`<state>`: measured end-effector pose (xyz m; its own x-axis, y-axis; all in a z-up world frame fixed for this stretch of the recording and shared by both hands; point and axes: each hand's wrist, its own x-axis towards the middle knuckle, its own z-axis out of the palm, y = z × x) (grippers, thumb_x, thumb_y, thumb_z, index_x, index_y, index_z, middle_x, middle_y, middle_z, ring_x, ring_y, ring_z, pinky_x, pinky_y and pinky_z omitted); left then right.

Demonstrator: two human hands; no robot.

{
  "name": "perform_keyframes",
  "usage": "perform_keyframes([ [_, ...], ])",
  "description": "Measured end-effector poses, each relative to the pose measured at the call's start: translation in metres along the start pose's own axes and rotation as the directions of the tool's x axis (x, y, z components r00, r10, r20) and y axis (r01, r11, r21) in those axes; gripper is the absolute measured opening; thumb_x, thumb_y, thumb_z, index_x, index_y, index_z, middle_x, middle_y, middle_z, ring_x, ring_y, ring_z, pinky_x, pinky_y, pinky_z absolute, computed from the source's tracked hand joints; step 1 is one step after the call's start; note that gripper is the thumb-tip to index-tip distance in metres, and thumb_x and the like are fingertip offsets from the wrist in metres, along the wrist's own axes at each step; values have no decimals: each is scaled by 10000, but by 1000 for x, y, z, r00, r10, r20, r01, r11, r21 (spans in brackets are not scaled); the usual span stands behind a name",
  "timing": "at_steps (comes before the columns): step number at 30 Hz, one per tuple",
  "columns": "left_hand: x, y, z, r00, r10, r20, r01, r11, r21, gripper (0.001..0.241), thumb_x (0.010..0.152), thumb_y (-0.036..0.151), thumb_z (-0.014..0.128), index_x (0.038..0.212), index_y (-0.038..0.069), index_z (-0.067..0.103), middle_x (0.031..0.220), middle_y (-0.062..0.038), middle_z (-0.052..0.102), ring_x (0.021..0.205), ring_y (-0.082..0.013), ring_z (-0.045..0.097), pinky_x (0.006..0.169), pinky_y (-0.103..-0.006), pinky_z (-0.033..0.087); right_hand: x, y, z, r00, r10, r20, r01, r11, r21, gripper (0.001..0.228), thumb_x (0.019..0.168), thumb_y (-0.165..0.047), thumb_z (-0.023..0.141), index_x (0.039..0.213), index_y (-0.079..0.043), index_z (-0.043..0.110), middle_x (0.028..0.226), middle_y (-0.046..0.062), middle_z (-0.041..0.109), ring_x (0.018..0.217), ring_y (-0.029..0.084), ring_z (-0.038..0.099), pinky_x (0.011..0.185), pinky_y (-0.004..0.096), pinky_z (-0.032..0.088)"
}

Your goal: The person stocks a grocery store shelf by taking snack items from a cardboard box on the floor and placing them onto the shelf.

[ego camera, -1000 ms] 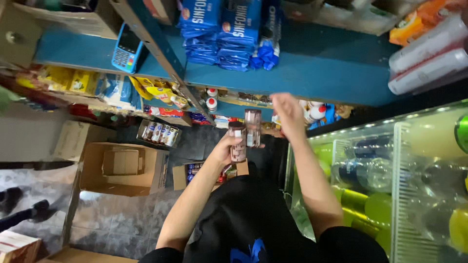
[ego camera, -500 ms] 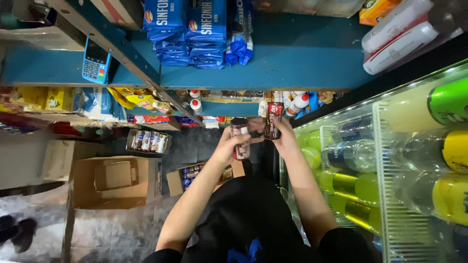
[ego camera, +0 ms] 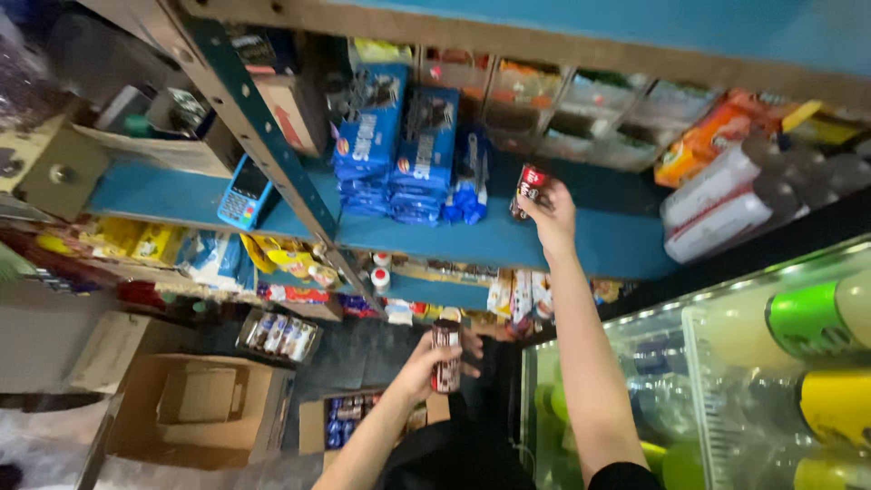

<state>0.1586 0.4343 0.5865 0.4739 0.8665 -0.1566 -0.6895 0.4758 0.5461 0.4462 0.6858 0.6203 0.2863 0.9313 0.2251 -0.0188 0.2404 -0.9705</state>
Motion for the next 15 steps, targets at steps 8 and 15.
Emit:
perform_keyframes([
  [8, -9, 16, 19, 993, -84, 87, 79, 995, 62, 331, 988, 129, 782, 1276, -14, 702, 1270, -228, 752, 1134, -340, 757, 843, -536, 715, 147, 122, 32, 980, 192, -58, -112, 764, 635, 231, 1044, -230, 714, 1184, -57, 776, 1109, 185, 819, 1069, 344, 798, 852, 535, 700],
  [15, -16, 16, 7, 997, -57, 54, 55, 998, 33, 364, 979, 94, 784, 1313, -26, 706, 1229, -222, 750, 1120, -364, 758, 833, -535, 724, 101, 82, 38, 935, -343, -92, 213, 749, -627, 443, 841, -400, 1014, 1107, -151, 763, 993, 70, 859, 909, 274, 827, 775, 453, 585],
])
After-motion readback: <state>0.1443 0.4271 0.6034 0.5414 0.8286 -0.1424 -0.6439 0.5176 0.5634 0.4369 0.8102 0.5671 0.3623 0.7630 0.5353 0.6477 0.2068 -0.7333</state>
